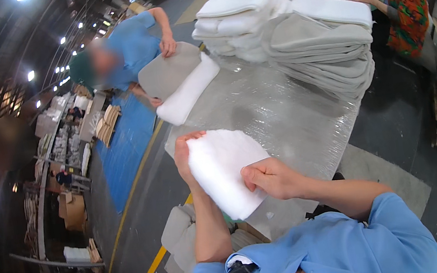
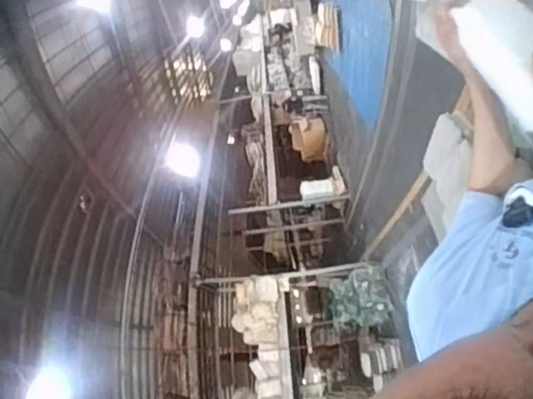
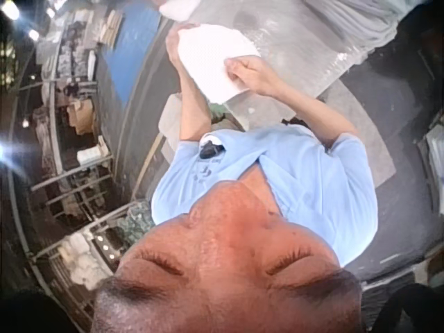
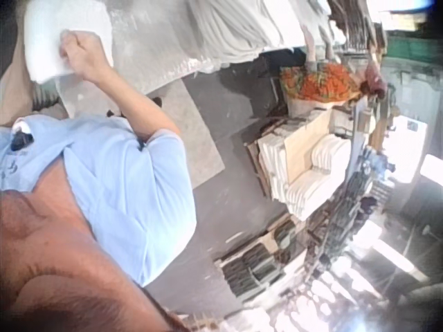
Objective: The person assembles cushion components by hand, placing a brown fabric cover over a white foam insert and smoothing the edges. The person then stacks the assembled cushion and repeats the process with additional foam and fabric pieces.
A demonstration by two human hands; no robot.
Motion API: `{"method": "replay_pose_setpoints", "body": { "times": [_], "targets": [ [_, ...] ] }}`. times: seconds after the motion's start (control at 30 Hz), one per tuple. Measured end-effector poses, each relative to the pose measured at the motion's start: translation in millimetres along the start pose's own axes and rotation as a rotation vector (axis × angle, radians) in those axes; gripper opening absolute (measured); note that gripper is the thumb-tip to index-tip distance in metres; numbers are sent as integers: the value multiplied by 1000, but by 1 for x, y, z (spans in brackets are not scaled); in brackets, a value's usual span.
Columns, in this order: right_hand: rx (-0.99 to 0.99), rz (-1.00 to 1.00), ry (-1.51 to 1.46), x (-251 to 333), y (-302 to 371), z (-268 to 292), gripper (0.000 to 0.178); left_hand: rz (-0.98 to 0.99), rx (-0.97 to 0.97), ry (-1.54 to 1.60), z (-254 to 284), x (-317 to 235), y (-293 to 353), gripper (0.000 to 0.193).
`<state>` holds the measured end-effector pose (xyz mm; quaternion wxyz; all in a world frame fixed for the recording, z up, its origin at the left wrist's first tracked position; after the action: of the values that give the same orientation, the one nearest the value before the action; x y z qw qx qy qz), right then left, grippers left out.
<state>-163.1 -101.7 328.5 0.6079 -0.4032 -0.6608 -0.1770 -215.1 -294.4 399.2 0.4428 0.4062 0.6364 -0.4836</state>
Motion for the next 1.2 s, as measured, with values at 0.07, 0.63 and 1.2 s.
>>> {"method": "replay_pose_setpoints", "body": {
  "times": [0.07,0.63,1.2],
  "targets": [
    [-10,20,53,-4,-9,-7,50,159,-118,5,22,-4,14,41],
    [121,80,509,-17,-131,-74,43,356,-243,297,95,-8,78,71],
    [51,62,709,-40,-123,-60,42,396,-289,171,79,-12,74,89]
  ]
}}
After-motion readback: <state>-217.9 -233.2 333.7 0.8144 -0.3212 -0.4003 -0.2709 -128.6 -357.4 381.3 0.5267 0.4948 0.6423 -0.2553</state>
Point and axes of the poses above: each hand's wrist, its own y-axis away from the middle knuckle, its own z-axis out of the back of the hand, x = y × z, the point moved 6 cm from there along -y, towards the middle knuckle, and after that the axes turned 8 degrees about z, right-handed, at the moved point
